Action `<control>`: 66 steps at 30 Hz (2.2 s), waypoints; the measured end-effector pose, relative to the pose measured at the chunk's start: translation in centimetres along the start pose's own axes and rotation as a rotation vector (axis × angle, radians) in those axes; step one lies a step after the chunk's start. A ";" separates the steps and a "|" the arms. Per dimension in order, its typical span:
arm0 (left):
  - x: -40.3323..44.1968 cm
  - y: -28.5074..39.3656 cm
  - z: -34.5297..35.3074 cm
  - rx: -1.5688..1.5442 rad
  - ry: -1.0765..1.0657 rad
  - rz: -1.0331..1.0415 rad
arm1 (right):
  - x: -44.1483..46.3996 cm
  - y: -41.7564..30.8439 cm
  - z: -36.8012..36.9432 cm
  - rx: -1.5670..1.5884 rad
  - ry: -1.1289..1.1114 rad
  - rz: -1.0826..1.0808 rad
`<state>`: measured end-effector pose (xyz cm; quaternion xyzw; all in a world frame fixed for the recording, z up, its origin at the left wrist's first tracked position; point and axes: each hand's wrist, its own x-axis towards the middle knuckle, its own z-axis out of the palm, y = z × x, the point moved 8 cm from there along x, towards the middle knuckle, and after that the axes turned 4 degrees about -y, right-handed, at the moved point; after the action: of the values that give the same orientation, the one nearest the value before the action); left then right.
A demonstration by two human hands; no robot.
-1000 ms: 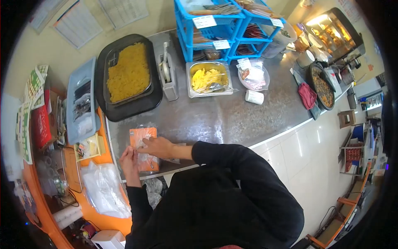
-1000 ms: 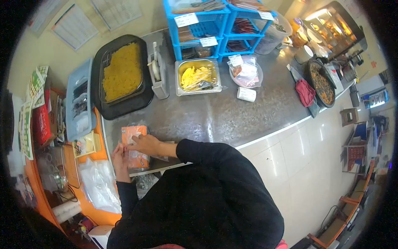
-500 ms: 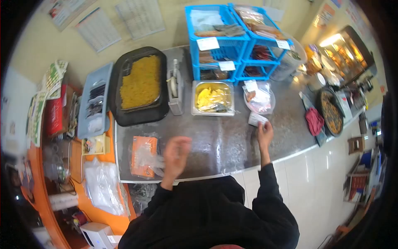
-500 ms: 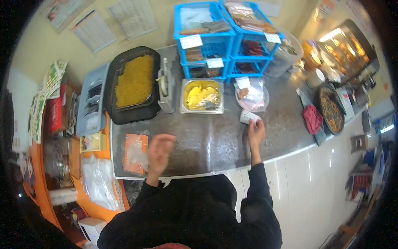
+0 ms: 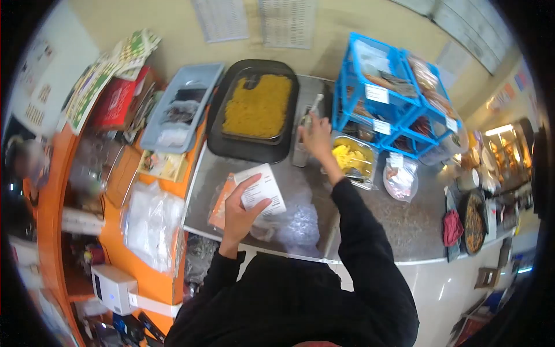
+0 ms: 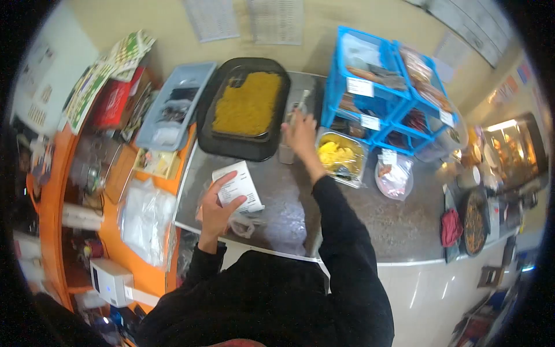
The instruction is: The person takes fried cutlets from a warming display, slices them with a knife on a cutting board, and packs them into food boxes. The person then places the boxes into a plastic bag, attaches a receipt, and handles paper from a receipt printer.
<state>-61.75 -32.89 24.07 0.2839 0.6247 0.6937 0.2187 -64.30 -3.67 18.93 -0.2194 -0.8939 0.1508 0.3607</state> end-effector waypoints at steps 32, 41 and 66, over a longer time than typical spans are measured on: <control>-0.4 -0.4 -6.7 0.125 -0.021 -0.012 | 5.8 3.0 3.4 -0.051 -0.075 0.027; 0.1 -0.6 -7.5 0.090 -0.051 -0.020 | -5.3 5.4 6.5 0.444 -0.398 0.674; -0.7 -1.9 -9.8 0.221 -0.051 0.114 | -5.8 -15.7 -4.7 0.907 -0.542 0.273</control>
<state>-67.90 -40.41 21.55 0.3589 0.6745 0.6246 0.1618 -61.74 -19.55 25.57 -0.1090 -0.7637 0.6177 0.1527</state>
